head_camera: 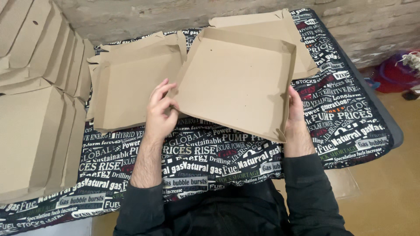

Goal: The person assembles cardboard pizza boxes by folding the pre-creased flaps and sides by hand on a table, handling multiple boxes in sequence.

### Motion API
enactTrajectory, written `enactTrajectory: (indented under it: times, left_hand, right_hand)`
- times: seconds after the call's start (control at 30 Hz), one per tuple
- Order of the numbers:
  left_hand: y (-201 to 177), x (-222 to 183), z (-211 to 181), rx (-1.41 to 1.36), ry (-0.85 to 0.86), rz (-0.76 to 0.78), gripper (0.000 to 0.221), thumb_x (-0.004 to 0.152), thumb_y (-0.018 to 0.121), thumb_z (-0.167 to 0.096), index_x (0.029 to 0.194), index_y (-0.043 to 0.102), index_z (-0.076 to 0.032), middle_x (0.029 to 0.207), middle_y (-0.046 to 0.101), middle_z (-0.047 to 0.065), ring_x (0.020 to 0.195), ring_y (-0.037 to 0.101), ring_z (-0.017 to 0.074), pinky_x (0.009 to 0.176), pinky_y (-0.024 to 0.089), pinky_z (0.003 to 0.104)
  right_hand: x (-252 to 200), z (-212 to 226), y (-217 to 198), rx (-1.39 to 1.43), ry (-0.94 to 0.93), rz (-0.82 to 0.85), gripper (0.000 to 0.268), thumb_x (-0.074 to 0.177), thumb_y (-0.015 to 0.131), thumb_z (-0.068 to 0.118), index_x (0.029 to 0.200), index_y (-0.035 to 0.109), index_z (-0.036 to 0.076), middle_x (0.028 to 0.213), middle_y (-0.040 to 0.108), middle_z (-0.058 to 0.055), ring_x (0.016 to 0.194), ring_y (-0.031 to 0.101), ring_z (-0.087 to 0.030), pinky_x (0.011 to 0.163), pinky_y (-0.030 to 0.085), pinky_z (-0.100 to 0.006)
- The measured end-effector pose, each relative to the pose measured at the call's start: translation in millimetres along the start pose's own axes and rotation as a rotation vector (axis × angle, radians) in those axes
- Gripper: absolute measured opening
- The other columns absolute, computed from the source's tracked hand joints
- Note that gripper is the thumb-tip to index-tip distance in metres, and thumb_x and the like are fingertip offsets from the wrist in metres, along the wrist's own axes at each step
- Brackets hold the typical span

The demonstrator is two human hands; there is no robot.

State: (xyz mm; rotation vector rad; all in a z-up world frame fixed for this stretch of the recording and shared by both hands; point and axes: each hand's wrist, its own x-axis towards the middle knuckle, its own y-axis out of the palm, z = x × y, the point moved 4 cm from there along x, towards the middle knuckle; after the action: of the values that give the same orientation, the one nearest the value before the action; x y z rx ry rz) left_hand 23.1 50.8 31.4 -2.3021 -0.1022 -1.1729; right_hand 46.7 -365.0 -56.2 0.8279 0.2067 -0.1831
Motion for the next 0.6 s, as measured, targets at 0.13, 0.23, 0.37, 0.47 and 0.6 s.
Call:
enactTrajectory:
  times: [0.13,0.23,0.37,0.47,0.6]
  left_hand:
    - [20.1,11.5,-8.8,0.14,-0.246,0.02,0.059,0.093,0.064,0.019,0.144,0.07,-0.01,0.174,0.045,0.026,0.162,0.039,0.0582,0.133,0.04,0.075]
    - [48.3,14.4,-38.3,0.146,-0.152,0.073,0.061,0.101,0.067,0.013,0.159,0.06,-0.008,0.171,0.047,0.029,0.163,0.037,0.0585,0.131,0.036,0.078]
    - [106.2,-4.6,-50.4,0.175,-0.042,0.229,0.048,0.108,0.076,-0.016,0.154,0.065,-0.01,0.169,0.054,0.022,0.165,0.041,0.0482,0.135,0.035,0.068]
    - [146.3,-18.9,-59.3,0.215,-0.011,0.379,0.053,0.111,0.072,-0.049,0.151,0.071,-0.014,0.165,0.061,0.017,0.164,0.045,0.0413,0.137,0.032,0.066]
    - [182.1,-34.6,-52.7,0.205,0.037,0.309,0.05,0.101,0.082,-0.058,0.133,0.078,-0.02,0.152,0.069,0.005,0.159,0.053,0.033,0.135,0.036,0.065]
  right_hand:
    - [1.2,14.1,17.7,0.064,-0.091,0.038,0.054,0.098,0.081,0.05,0.128,0.081,0.005,0.123,0.084,-0.015,0.113,0.086,-0.033,0.101,0.073,-0.049]
    - [18.5,16.2,5.7,0.119,-0.2,0.036,0.054,0.095,0.082,0.049,0.133,0.08,0.01,0.127,0.083,-0.012,0.114,0.086,-0.034,0.108,0.073,-0.052]
    - [81.9,-18.8,-95.4,0.114,-0.253,0.03,0.048,0.098,0.084,0.042,0.135,0.077,0.013,0.128,0.083,-0.011,0.115,0.086,-0.034,0.107,0.073,-0.053]
    - [163.6,-34.3,-174.5,0.046,-0.382,0.037,0.045,0.103,0.084,0.029,0.144,0.068,0.021,0.131,0.079,-0.007,0.119,0.085,-0.032,0.111,0.073,-0.053]
    - [130.1,-31.7,-141.7,0.01,-0.445,0.0,0.04,0.107,0.081,0.025,0.143,0.065,0.025,0.134,0.077,-0.007,0.119,0.084,-0.032,0.109,0.075,-0.054]
